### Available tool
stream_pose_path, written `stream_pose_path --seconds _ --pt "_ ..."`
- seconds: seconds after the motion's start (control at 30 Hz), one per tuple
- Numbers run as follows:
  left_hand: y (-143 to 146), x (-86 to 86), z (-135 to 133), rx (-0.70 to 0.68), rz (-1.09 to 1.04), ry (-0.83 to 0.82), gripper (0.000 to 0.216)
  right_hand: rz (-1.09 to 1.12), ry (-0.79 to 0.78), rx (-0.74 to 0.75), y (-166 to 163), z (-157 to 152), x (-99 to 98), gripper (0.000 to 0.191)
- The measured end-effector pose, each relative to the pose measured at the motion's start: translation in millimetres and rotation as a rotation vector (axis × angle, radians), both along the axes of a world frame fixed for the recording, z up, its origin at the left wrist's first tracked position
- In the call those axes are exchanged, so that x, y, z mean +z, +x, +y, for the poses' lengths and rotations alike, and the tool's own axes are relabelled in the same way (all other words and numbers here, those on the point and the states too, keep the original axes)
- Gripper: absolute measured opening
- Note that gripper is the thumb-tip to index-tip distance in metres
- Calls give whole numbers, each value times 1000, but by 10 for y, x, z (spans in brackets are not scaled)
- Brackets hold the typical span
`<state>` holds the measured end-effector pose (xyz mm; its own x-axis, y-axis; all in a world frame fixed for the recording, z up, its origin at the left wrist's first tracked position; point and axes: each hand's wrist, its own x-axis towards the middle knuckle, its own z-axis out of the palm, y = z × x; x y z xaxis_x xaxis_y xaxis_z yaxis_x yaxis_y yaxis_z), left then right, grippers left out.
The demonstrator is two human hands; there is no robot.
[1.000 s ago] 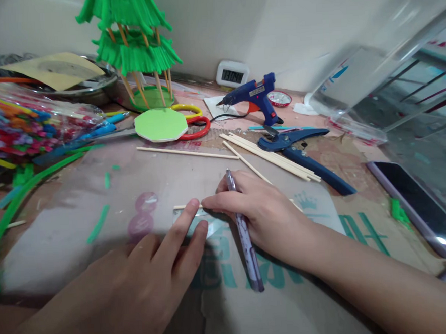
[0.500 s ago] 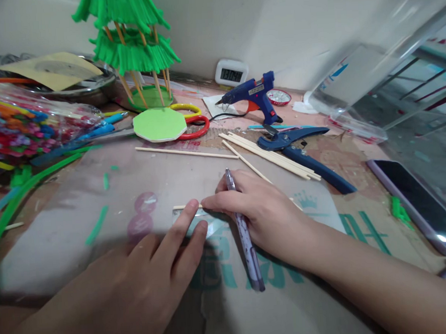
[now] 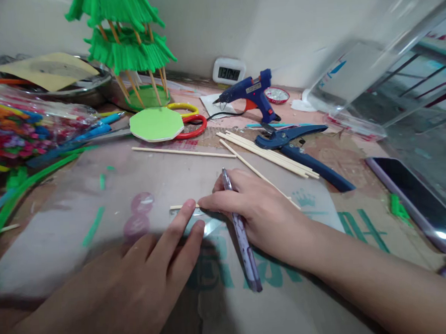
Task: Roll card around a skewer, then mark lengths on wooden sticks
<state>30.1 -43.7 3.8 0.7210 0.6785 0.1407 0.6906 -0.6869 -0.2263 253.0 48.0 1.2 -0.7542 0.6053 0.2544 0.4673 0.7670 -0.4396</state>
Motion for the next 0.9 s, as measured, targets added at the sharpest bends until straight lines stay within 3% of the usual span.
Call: stream_pose_path --seconds 0.57,0.73,0.9 --pt "30 31 -21 50 59 -17 51 21 -37 26 6 -1 -12 23" --pt "10 -4 -30 33 77 24 55 -36 -98 30 105 22 114 22" --pt "-5 -100 -15 16 18 100 61 -191 -168 -64 316 62 279 18"
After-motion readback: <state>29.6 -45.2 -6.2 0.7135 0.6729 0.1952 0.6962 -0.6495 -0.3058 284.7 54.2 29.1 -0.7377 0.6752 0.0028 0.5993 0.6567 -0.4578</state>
